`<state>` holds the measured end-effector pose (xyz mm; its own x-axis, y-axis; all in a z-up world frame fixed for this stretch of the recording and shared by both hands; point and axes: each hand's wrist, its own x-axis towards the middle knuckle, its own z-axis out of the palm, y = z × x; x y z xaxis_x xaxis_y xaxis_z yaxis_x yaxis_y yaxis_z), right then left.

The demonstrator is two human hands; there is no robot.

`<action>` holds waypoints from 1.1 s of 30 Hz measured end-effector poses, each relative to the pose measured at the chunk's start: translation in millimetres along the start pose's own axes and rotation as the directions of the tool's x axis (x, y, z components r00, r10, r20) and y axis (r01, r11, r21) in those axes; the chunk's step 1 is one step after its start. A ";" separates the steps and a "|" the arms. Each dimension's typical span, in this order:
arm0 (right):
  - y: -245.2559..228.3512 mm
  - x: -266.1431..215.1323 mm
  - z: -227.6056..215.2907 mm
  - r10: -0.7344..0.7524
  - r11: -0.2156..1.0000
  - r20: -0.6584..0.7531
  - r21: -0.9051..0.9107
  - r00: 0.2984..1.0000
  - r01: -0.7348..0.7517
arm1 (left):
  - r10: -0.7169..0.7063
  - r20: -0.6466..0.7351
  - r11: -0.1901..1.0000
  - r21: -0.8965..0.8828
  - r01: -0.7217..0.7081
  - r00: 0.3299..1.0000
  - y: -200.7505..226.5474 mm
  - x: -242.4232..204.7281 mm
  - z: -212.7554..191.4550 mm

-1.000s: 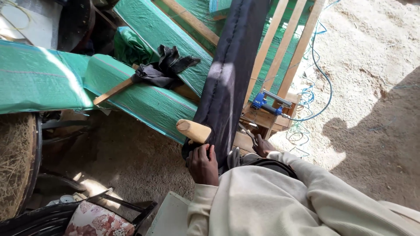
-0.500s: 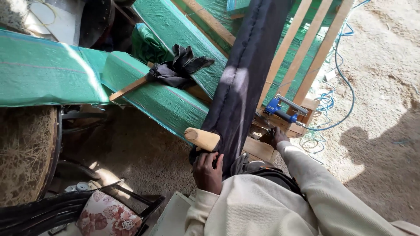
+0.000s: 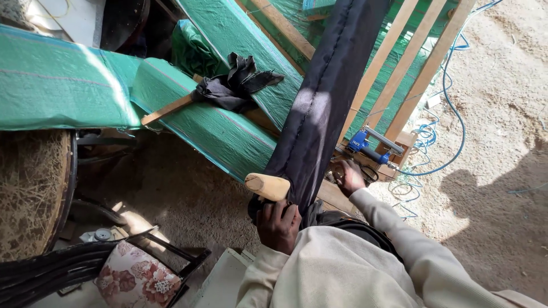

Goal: Securing black fabric to a wooden furniture frame using a pneumatic stapler.

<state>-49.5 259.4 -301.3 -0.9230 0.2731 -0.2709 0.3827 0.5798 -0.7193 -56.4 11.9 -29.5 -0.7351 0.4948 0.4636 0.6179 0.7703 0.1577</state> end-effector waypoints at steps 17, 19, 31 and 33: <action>-198.8 -48.5 -83.5 -0.122 0.764 0.670 0.534 0.732 -0.362 | -0.079 0.070 0.954 -0.284 0.096 0.994 14.8 -8.8 -5.0; -195.0 -49.1 -78.4 -0.093 0.719 0.664 0.560 0.742 -0.412 | -0.111 0.047 0.940 -0.320 0.120 0.993 18.7 -6.8 -7.6; -214.8 -56.7 -93.5 -0.097 0.945 0.403 0.323 0.910 -0.043 | -0.209 0.111 0.889 -0.392 0.236 0.972 18.4 -7.5 1.2; -215.8 -58.7 -96.1 -0.099 0.937 0.413 0.346 0.905 -0.056 | -0.218 0.121 0.918 -0.312 0.246 0.968 19.8 -7.9 0.9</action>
<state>-74.1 192.1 -68.7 -0.8896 -0.1273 -0.4387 0.3964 0.2623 -0.8798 -38.7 23.6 -30.8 -0.8804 0.3597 0.3091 0.4736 0.7029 0.5307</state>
